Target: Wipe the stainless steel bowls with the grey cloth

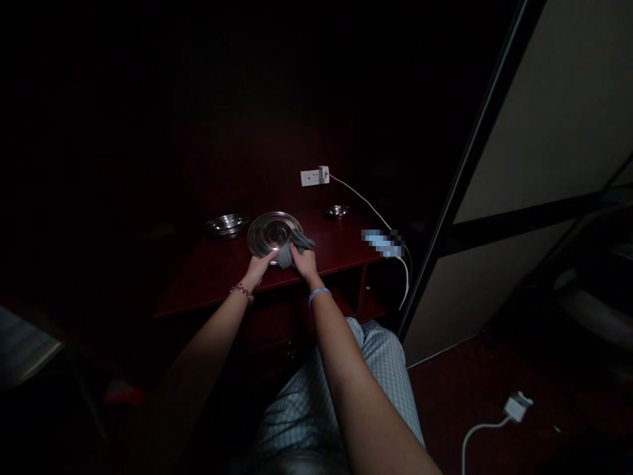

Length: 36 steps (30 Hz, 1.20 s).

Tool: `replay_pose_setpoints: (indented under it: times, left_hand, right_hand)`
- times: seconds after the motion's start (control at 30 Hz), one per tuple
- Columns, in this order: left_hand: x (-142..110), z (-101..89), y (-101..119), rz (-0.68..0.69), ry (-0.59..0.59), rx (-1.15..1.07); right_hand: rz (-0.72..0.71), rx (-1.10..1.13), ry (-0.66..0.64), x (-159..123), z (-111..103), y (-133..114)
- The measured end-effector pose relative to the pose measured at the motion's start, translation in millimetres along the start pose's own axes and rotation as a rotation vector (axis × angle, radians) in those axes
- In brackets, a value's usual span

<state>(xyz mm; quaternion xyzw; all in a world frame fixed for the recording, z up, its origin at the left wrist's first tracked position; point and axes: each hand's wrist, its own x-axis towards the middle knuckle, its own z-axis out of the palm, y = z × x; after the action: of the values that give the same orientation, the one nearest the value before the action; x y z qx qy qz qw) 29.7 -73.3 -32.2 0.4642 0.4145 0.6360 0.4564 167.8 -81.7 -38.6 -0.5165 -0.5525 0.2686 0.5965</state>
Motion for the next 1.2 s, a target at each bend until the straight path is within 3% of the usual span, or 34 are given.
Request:
replay_pose_setpoints:
  times: [1.2]
  left_hand:
    - [1.8,-0.8,-0.4,-0.021,0.057,0.054]
  right_hand:
    - [0.011,-0.039,-0.011,-0.2,-0.3,1.0]
